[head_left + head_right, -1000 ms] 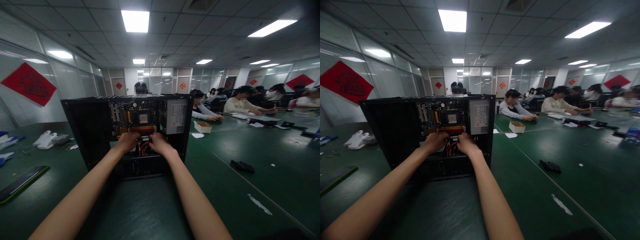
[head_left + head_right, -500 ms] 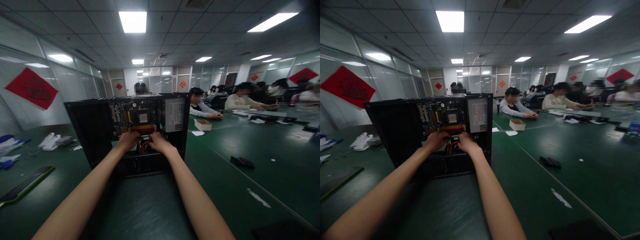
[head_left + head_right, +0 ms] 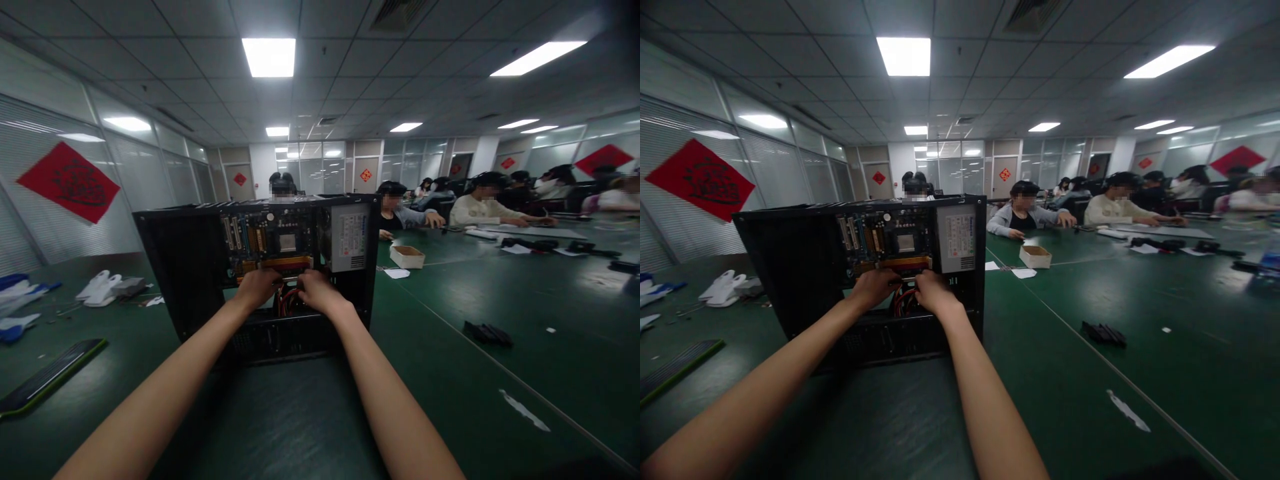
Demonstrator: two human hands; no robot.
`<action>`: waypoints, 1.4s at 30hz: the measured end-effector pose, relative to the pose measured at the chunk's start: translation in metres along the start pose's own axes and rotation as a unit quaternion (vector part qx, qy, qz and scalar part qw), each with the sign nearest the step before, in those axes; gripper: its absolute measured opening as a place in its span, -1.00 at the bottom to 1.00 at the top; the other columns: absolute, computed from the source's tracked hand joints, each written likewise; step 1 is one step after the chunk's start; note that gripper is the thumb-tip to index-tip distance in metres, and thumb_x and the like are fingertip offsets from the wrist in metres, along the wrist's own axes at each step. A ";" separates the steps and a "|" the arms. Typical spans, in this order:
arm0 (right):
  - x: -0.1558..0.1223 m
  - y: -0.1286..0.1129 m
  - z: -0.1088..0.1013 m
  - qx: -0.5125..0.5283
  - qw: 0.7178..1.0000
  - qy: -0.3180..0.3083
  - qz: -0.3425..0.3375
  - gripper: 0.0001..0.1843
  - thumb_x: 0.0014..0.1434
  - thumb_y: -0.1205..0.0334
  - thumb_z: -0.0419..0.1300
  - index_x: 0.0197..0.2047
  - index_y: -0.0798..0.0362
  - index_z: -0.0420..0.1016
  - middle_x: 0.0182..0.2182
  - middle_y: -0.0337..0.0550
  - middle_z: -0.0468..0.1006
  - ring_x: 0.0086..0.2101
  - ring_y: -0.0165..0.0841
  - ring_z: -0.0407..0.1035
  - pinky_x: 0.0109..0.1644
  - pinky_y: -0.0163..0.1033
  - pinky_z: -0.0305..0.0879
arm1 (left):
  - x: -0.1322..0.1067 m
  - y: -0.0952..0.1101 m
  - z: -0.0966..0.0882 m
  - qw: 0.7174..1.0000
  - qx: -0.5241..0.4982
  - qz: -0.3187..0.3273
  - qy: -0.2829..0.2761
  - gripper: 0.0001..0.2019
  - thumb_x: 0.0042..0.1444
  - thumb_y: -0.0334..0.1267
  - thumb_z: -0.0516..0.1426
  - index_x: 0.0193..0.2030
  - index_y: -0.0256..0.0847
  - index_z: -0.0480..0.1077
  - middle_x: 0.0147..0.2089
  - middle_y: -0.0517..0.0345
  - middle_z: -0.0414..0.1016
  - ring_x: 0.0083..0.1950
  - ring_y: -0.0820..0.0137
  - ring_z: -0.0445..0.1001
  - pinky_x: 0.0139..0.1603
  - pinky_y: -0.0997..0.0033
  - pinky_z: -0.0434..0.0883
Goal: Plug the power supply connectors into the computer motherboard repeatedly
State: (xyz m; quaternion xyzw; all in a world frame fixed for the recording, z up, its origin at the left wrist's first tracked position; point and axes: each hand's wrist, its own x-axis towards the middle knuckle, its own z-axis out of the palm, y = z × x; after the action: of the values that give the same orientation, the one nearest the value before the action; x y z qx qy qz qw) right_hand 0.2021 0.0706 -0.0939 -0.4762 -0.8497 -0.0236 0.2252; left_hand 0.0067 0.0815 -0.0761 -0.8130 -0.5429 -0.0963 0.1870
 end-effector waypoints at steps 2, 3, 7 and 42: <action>0.001 -0.001 -0.001 -0.002 1.000 0.004 -0.007 -0.78 0.20 0.33 0.16 -0.08 0.13 0.51 -0.05 0.02 0.46 -0.04 -0.25 0.39 0.00 -0.27 0.27 | 0.001 0.000 -0.001 1.000 0.007 0.014 -0.011 -0.75 0.25 -0.18 0.08 -0.02 -0.04 0.54 -0.02 0.08 0.59 -0.05 0.20 0.56 -0.18 0.35 0.40; 0.001 -0.001 -0.002 -0.003 1.000 0.005 -0.011 -0.77 0.20 0.34 0.16 -0.06 0.12 0.50 -0.03 0.02 0.44 -0.02 -0.26 0.38 0.02 -0.27 0.26 | 0.002 0.000 -0.001 1.000 0.009 0.018 -0.016 -0.74 0.26 -0.18 0.08 -0.02 -0.02 0.54 -0.02 0.07 0.59 -0.04 0.19 0.55 -0.17 0.34 0.40; 0.002 -0.004 -0.004 -0.017 0.999 -0.006 -0.028 -0.75 0.22 0.39 0.11 -0.04 0.11 0.46 -0.02 0.01 0.41 -0.03 -0.26 0.38 0.02 -0.26 0.26 | 0.003 0.002 -0.001 1.000 0.008 -0.009 -0.023 -0.73 0.25 -0.15 0.07 -0.01 0.02 0.55 -0.03 0.06 0.61 -0.04 0.16 0.56 -0.13 0.30 0.41; 0.021 0.002 0.003 -0.083 0.996 -0.036 -0.020 -0.74 0.28 0.45 0.01 -0.01 0.14 0.41 -0.05 0.13 0.55 -0.02 -0.21 0.44 -0.02 -0.25 0.27 | -0.002 0.015 -0.002 0.996 -0.069 -0.050 -0.014 -0.68 0.30 -0.11 -0.01 -0.01 -0.04 0.54 -0.08 0.01 0.63 -0.08 0.17 0.58 -0.18 0.32 0.40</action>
State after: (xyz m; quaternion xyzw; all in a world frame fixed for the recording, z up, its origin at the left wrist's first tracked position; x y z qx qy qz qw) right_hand 0.1931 0.0887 -0.0884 -0.4768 -0.8617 -0.0811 0.1535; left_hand 0.0195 0.0743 -0.0783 -0.7968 -0.5778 -0.1314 0.1179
